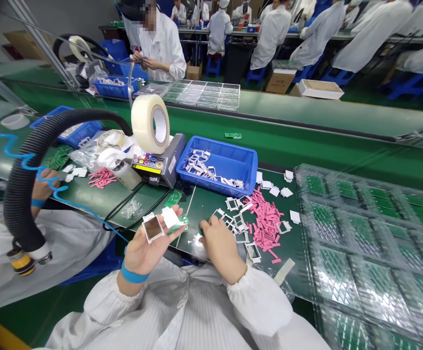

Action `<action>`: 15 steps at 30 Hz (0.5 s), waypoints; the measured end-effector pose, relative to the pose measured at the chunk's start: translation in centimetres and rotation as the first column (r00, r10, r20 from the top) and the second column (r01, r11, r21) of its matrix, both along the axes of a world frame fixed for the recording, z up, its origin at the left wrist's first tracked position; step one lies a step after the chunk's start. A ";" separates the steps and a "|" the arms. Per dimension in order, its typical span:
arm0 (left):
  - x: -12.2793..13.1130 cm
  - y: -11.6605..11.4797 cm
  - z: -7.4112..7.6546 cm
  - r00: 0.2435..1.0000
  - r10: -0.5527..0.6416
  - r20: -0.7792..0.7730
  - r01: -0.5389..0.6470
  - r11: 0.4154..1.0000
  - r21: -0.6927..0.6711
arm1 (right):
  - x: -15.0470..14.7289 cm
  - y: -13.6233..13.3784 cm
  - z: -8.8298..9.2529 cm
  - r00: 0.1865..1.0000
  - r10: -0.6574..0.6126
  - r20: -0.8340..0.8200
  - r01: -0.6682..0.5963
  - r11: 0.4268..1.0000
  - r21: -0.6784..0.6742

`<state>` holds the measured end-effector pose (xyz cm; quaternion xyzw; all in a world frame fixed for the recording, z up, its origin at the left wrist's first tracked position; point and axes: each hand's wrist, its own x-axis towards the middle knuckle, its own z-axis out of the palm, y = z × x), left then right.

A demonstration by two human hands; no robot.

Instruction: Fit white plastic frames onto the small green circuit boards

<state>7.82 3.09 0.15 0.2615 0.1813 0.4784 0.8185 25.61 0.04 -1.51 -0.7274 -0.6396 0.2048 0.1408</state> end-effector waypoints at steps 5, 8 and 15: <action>-0.1 -0.4 0.0 1.000 0.014 -0.016 -0.013 0.999 0.036 | 0.0 0.4 2.9 0.952 0.043 -0.304 -0.016 0.996 0.089; -0.1 -0.5 0.0 0.999 0.013 -0.038 -0.011 0.998 0.061 | -0.9 0.4 4.8 0.491 -0.007 -0.871 -0.015 1.000 -0.017; 0.1 -1.0 -0.3 0.998 -0.057 -0.035 0.060 0.993 0.105 | -3.1 0.8 4.9 -0.256 -0.344 -0.904 -0.259 0.925 -0.279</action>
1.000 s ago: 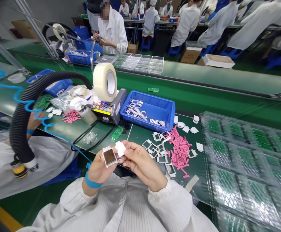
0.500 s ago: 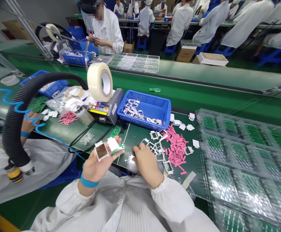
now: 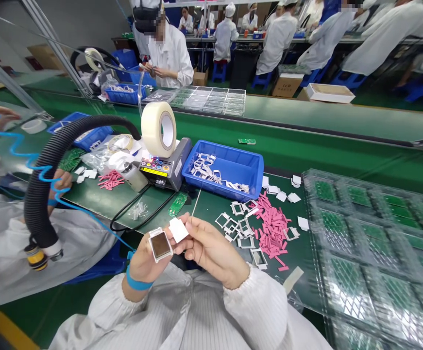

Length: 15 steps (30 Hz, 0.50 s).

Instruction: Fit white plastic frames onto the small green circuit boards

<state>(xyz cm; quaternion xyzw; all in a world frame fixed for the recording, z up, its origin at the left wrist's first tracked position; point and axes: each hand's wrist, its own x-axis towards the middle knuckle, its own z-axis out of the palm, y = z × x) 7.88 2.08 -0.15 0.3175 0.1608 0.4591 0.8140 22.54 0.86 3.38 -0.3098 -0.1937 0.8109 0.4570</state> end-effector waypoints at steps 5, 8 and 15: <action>0.0 0.1 0.2 1.000 -0.005 -0.012 0.005 0.999 0.032 | 0.7 -0.2 0.3 0.997 -0.013 0.076 0.013 1.000 -0.006; 0.1 0.0 0.6 0.997 0.063 -0.033 -0.063 0.998 0.003 | 1.3 -0.9 1.8 0.843 -0.287 0.455 0.128 0.929 0.347; 0.6 -1.3 1.5 0.952 0.260 -0.164 -0.256 0.966 0.045 | 0.2 -2.8 4.1 0.083 -0.884 0.461 -0.563 0.340 0.753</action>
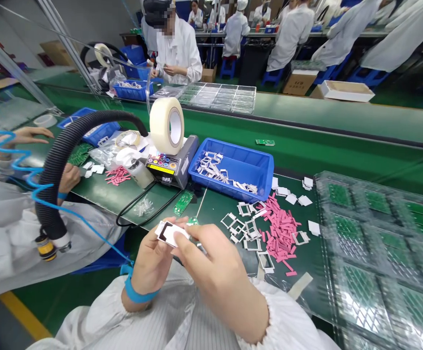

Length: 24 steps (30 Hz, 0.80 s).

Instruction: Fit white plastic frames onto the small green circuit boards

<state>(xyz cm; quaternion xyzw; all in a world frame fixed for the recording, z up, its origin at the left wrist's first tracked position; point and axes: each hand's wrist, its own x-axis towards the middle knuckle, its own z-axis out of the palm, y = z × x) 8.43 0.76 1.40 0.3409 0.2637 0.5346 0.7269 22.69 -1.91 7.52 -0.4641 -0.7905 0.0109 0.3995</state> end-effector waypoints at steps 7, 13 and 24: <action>-0.6 -0.6 -0.3 0.981 0.089 -0.173 -0.083 0.996 0.043 | -1.3 0.3 -0.9 0.982 0.044 0.182 -0.054 0.997 0.050; -0.7 -1.1 -0.6 0.970 0.155 -0.188 -0.151 0.988 0.037 | -1.6 0.8 -1.1 0.970 0.105 0.217 -0.117 0.992 0.044; -1.6 -2.2 -0.9 0.930 0.208 -0.303 -0.178 0.976 0.124 | -1.9 -0.1 -0.6 0.964 0.141 0.227 -0.158 0.986 0.060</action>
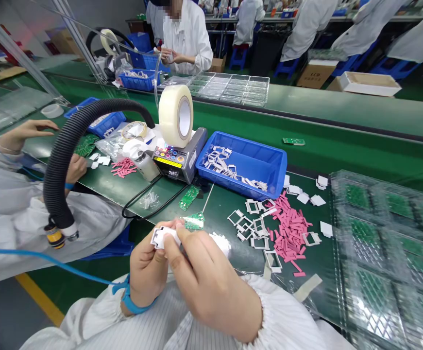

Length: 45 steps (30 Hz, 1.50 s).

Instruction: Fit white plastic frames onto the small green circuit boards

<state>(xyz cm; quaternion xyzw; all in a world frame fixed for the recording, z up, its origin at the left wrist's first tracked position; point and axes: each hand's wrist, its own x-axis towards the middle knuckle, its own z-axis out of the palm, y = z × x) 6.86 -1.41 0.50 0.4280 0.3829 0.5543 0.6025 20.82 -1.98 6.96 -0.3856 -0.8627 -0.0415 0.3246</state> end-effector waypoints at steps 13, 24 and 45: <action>0.3 0.4 2.0 0.979 -0.027 0.204 0.015 0.998 0.064 | 1.2 0.5 1.3 0.960 -0.085 -0.265 0.062 0.994 -0.094; 0.0 0.5 1.2 0.992 -0.026 0.119 0.030 0.999 -0.030 | 0.3 0.8 1.2 0.991 -0.018 -0.130 0.019 1.000 0.004; 1.1 1.7 -0.8 0.787 -0.038 0.616 0.444 0.727 -0.523 | 5.7 2.7 -2.3 0.933 -0.356 -0.044 0.290 0.822 -0.490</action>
